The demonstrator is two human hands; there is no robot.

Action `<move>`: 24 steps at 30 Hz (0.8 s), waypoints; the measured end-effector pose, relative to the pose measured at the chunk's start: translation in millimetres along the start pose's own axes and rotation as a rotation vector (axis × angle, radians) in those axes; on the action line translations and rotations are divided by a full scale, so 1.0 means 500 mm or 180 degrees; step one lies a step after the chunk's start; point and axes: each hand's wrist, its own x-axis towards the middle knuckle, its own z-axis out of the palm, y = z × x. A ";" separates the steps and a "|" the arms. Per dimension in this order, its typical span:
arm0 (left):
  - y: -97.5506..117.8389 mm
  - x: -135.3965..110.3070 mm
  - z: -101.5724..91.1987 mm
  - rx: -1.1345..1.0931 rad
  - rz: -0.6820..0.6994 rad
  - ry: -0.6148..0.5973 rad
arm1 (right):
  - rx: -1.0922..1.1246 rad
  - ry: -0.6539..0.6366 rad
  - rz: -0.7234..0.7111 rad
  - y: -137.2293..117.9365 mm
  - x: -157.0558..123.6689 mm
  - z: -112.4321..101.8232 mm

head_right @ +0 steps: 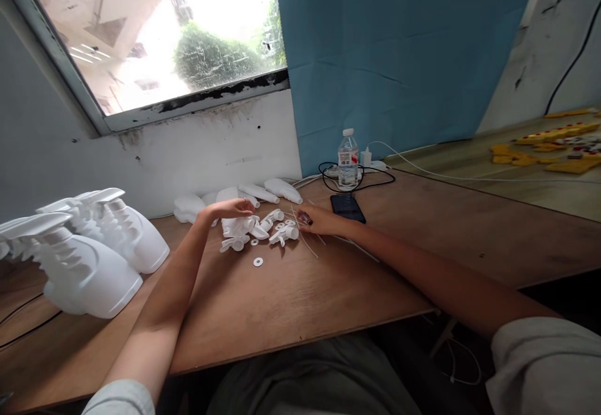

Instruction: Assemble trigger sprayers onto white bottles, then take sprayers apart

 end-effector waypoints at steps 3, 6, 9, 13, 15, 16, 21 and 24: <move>0.006 -0.023 -0.019 0.0060 -0.0075 0.0275 | -0.0167 -0.0118 0.0058 -0.002 -0.001 0.006; 0.033 -0.071 -0.040 0.0062 0.0050 0.0781 | -0.0190 -0.0057 0.0019 -0.018 -0.004 0.000; 0.076 -0.147 -0.040 0.0021 0.0513 0.1025 | -0.0234 -0.0046 0.0044 -0.035 -0.012 -0.006; 0.110 -0.293 -0.011 0.0851 0.0821 0.1876 | -0.0239 -0.0038 0.0068 -0.033 -0.021 0.012; 0.098 -0.378 0.003 0.1197 0.0674 0.2776 | -0.0183 0.0071 -0.0010 -0.016 -0.021 0.032; 0.084 -0.421 0.008 0.1340 0.0578 0.3337 | -0.0156 0.0137 -0.0044 -0.005 -0.019 0.043; -0.036 -0.570 0.012 0.1433 -0.1208 0.5864 | -0.0056 0.0499 -0.0325 0.048 -0.015 0.066; -0.112 -0.591 0.006 0.0854 -0.1672 0.6100 | -0.0068 0.0621 -0.0497 0.062 -0.030 0.048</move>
